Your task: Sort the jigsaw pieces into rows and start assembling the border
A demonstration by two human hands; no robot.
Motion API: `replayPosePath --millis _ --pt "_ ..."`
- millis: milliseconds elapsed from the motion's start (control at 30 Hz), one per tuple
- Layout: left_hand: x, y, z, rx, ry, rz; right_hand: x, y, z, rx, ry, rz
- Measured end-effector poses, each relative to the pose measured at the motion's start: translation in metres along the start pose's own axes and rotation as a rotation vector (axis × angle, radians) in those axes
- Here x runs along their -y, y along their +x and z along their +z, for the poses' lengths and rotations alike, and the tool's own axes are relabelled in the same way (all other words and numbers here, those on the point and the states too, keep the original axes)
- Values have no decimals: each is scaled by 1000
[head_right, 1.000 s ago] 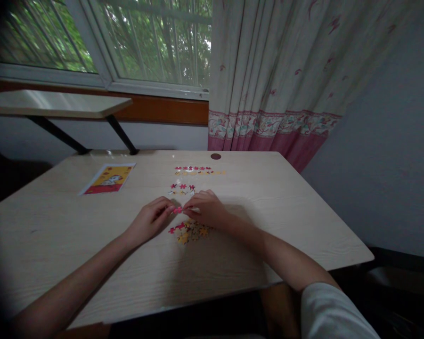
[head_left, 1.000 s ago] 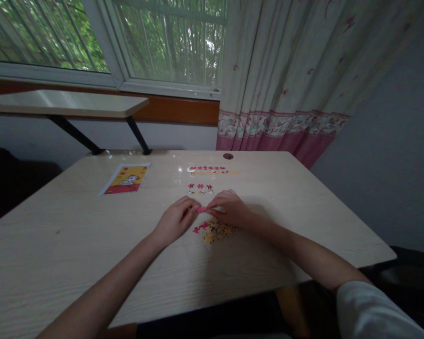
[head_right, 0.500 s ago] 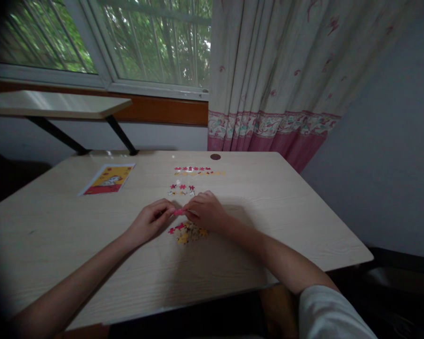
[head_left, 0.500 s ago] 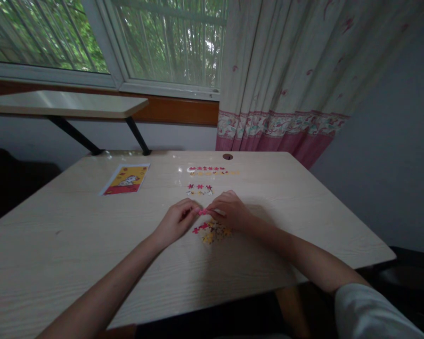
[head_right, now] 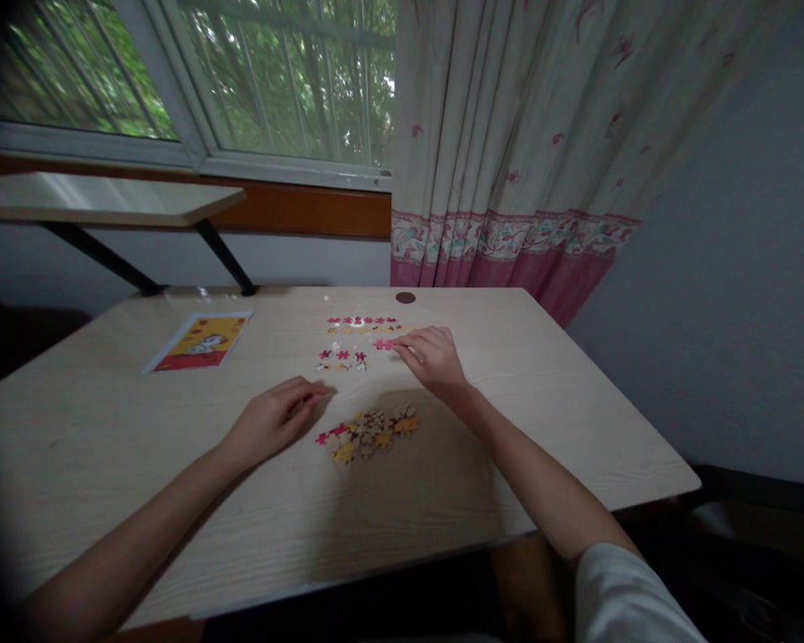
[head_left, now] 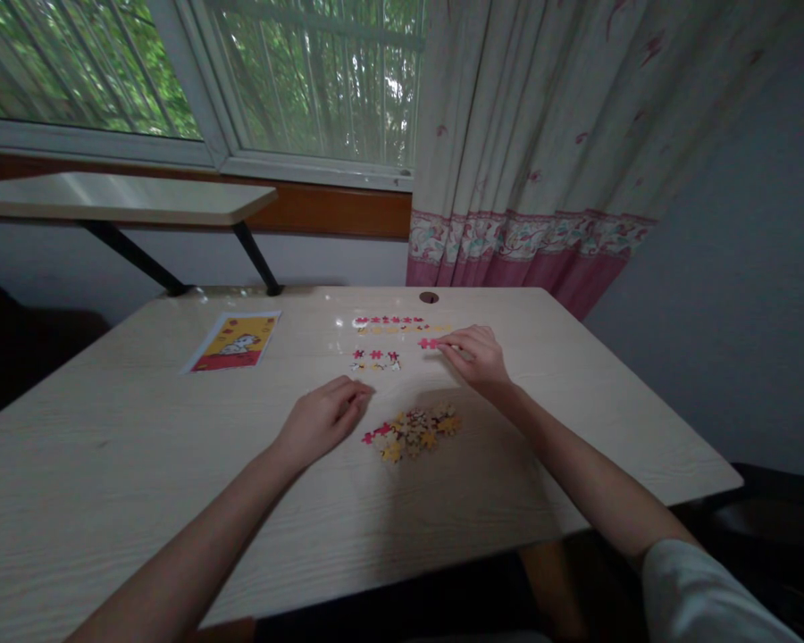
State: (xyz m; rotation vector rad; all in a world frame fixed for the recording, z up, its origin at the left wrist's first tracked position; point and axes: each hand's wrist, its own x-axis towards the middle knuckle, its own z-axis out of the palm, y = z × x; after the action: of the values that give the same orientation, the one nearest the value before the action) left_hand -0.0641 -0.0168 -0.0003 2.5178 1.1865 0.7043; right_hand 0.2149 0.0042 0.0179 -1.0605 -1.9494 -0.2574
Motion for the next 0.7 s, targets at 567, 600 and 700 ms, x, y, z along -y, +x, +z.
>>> replayPosePath --millis 567,600,700 --pt "1 -1 -1 55 110 49 -26 14 53 537 60 338" --pt "1 -1 -1 54 112 49 -26 14 54 551 40 323" --pt "1 -1 0 55 116 51 -28 14 54 584 -8 288"
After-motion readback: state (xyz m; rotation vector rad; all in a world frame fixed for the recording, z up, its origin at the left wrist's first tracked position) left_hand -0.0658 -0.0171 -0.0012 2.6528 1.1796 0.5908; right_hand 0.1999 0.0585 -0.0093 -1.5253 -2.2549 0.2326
